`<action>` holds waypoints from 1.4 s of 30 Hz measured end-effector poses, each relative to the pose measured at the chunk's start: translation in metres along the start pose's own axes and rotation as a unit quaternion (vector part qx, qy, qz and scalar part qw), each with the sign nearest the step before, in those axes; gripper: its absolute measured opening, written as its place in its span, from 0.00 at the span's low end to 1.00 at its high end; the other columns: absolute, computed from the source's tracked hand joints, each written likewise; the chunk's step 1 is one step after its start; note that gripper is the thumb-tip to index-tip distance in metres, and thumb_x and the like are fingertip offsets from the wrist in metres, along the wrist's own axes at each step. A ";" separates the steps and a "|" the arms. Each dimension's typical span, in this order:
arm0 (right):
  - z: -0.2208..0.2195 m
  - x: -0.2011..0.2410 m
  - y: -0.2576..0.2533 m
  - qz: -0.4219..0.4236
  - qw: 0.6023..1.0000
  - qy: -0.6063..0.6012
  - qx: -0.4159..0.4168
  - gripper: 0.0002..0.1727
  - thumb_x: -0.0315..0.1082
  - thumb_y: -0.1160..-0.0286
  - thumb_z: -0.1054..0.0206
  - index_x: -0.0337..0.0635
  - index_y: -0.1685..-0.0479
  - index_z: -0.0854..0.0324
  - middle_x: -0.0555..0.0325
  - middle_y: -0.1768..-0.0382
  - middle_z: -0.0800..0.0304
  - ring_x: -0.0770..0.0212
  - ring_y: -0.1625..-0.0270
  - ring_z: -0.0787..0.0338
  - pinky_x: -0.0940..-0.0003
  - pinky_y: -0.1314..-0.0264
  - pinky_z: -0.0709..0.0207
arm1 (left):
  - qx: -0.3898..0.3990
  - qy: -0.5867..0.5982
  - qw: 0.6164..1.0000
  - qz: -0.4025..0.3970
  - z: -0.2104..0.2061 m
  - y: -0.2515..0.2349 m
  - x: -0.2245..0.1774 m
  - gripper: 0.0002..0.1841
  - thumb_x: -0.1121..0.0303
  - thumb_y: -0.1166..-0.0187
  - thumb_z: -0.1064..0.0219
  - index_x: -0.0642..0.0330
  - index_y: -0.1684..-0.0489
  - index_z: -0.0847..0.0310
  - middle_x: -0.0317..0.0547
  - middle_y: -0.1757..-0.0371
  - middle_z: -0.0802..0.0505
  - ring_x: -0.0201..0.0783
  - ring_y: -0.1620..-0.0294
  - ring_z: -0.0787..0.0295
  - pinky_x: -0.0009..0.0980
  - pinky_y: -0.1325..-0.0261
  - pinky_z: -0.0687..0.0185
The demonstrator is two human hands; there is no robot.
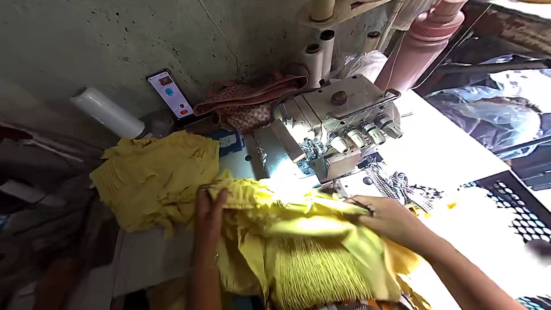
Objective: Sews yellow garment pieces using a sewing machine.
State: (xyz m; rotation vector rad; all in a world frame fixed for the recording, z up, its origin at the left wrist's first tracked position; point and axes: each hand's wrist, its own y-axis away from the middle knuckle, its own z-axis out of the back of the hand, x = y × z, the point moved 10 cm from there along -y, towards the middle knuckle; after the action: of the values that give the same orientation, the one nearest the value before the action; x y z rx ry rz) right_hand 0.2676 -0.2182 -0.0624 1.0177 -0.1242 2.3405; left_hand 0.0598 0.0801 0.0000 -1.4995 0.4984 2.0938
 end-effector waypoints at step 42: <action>-0.018 0.163 0.017 0.378 0.903 -0.176 -0.103 0.06 0.29 0.20 0.36 0.45 0.53 0.14 0.57 0.58 0.10 0.71 0.58 0.11 0.82 0.54 0.16 | 0.299 -0.197 0.923 -0.143 -0.131 -0.020 -0.055 0.16 0.55 0.22 0.32 0.58 0.74 0.16 0.29 0.77 0.21 0.20 0.73 0.29 0.22 0.64 0.33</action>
State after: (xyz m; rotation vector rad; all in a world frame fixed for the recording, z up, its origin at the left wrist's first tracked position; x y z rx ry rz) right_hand 0.1584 -0.1495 0.0406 1.4541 -1.0530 2.6730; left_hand 0.1853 0.0114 0.0102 -0.7285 0.6405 1.7271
